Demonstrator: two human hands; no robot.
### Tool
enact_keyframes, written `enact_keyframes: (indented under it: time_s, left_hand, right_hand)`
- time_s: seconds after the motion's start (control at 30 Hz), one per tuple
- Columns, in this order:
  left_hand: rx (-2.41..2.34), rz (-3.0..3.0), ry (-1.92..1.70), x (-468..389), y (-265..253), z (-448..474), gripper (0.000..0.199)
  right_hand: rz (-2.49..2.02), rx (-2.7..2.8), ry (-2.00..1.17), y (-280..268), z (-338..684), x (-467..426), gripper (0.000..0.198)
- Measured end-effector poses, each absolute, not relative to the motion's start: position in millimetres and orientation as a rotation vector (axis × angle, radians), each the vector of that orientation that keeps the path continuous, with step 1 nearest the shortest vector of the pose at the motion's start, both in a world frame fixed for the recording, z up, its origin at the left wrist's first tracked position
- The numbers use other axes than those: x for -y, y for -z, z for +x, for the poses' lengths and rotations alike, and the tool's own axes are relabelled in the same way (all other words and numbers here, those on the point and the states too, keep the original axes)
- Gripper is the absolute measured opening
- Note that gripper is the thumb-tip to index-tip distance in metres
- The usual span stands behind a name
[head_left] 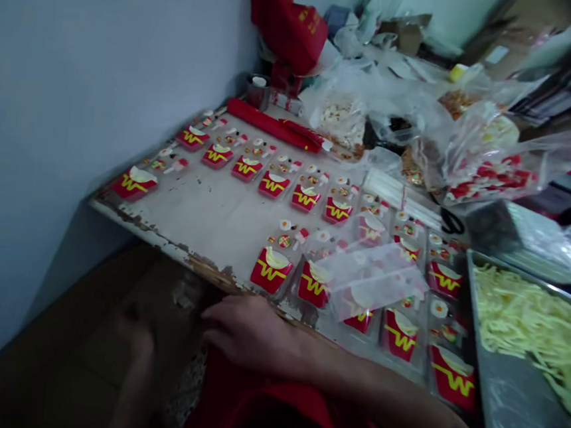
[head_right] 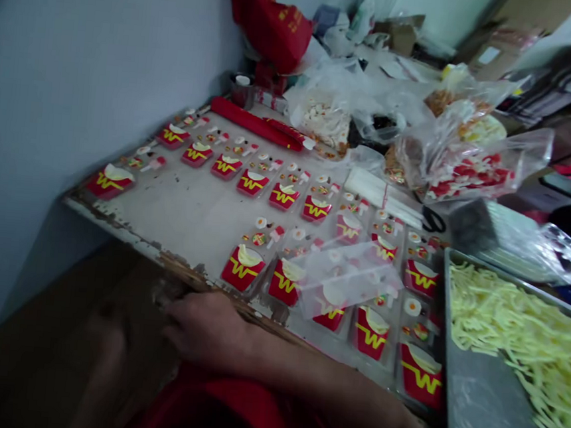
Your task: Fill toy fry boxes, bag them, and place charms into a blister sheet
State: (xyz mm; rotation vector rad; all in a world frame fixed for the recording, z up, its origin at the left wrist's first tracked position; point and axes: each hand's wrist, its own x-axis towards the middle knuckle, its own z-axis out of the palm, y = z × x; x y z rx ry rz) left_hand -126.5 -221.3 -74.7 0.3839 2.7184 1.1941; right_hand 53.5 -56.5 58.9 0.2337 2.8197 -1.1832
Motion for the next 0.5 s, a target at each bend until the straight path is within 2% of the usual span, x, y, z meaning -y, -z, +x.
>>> enact_keyframes:
  time_s: [0.1,0.2,0.3,0.37,0.5]
  left_hand:
    - [-2.991,0.579,-1.396,191,41,-119,0.026]
    - [-2.679,1.303,-1.499,121,-5,-83,0.021]
    - [-2.187,1.831,-1.235,28,-42,-31,0.017]
    - [-2.032,2.033,-0.944,-31,-50,2,0.021]
    - [-2.109,2.033,-0.679,-121,-39,43,0.05]
  right_hand:
    - [0.485,-2.75,1.579,-86,112,17,0.02]
    - [1.011,-2.746,1.627,-90,162,-21,0.02]
    - [1.436,-2.695,1.579,-83,205,-50,0.026]
    - [1.588,-2.659,1.544,-81,231,-61,0.031]
    - [1.688,-2.618,1.557,-82,268,-69,0.032]
